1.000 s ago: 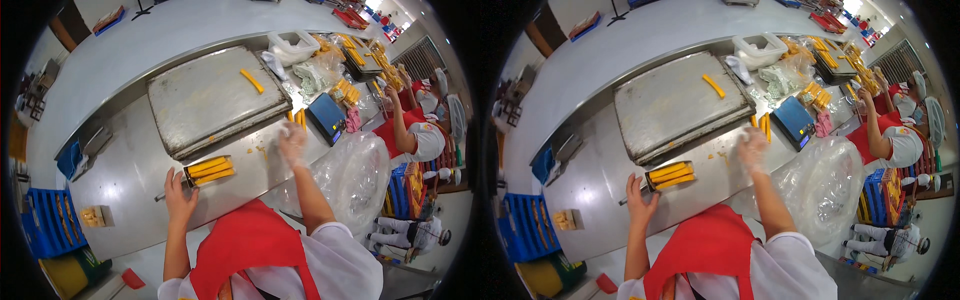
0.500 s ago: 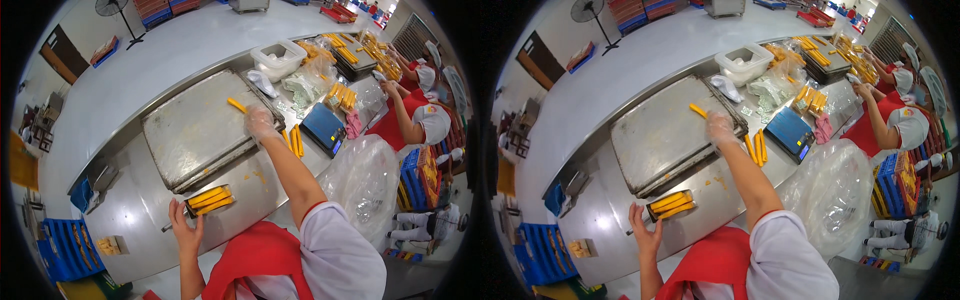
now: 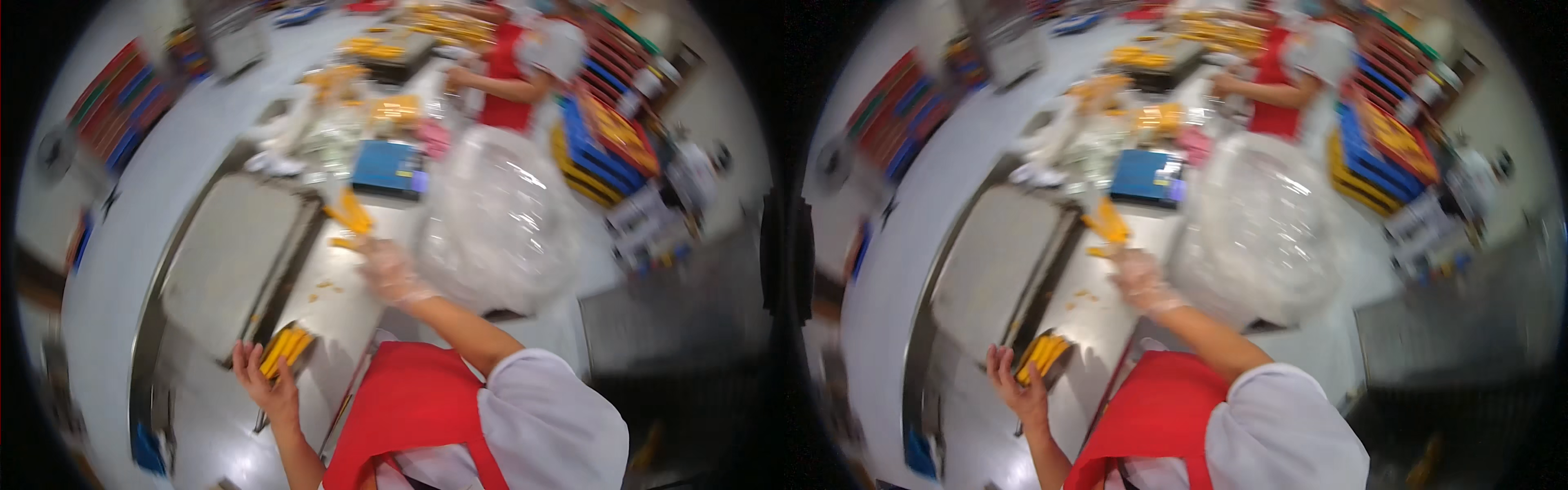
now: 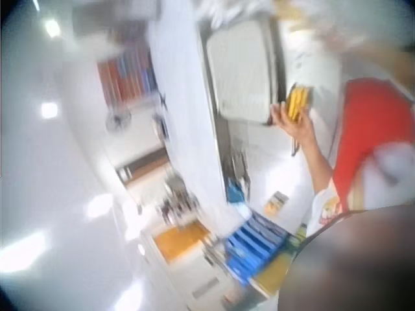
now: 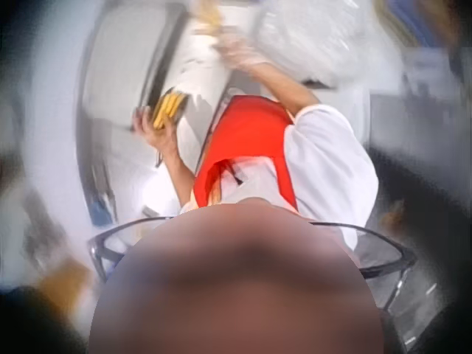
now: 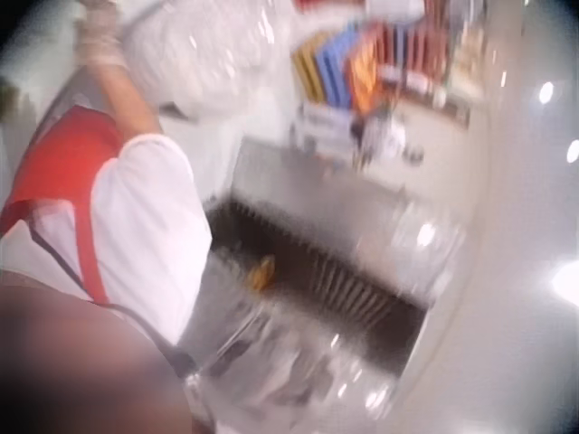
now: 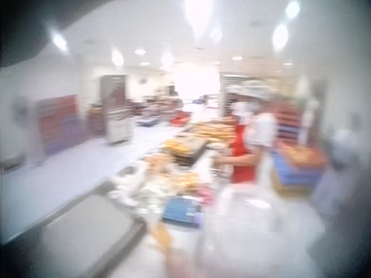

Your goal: The person arranges yellow cheese sticks on a metal tray, places them into plastic bags, and seals the bags. The person repeats this process multiple times, handling cheese sticks and plastic bags throughout the clip.

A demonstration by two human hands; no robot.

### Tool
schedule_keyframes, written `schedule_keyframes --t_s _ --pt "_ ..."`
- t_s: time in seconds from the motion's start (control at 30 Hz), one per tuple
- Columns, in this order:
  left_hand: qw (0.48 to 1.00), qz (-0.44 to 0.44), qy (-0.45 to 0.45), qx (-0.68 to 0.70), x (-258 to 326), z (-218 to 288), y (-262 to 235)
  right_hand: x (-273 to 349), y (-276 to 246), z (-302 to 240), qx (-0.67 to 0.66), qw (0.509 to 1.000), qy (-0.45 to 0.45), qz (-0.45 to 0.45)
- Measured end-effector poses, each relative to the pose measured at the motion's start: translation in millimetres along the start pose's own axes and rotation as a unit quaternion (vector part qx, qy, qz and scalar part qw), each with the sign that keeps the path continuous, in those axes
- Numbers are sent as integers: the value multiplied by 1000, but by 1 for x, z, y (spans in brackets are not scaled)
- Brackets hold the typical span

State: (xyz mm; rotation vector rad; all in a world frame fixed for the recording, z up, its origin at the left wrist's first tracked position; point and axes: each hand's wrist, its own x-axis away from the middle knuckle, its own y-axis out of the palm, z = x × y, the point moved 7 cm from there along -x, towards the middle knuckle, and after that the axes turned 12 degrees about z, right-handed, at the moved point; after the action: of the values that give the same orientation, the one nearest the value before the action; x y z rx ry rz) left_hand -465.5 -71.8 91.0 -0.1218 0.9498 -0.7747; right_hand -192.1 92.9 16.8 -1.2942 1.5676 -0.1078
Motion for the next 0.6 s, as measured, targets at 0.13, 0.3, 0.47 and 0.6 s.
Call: schedule_keyframes --t_s 0.13,0.3,0.47,0.6 --pt "968 -165 174 72 30 47 45 63 -59 -46 64 991 -52 -102" --pt "889 -279 298 207 109 102 102 233 -173 -23 111 981 120 -106" --pt "840 -357 268 309 146 194 129 374 -286 3 96 840 532 -45" --pt "811 -379 259 364 170 273 137 491 -339 17 137 766 624 69"
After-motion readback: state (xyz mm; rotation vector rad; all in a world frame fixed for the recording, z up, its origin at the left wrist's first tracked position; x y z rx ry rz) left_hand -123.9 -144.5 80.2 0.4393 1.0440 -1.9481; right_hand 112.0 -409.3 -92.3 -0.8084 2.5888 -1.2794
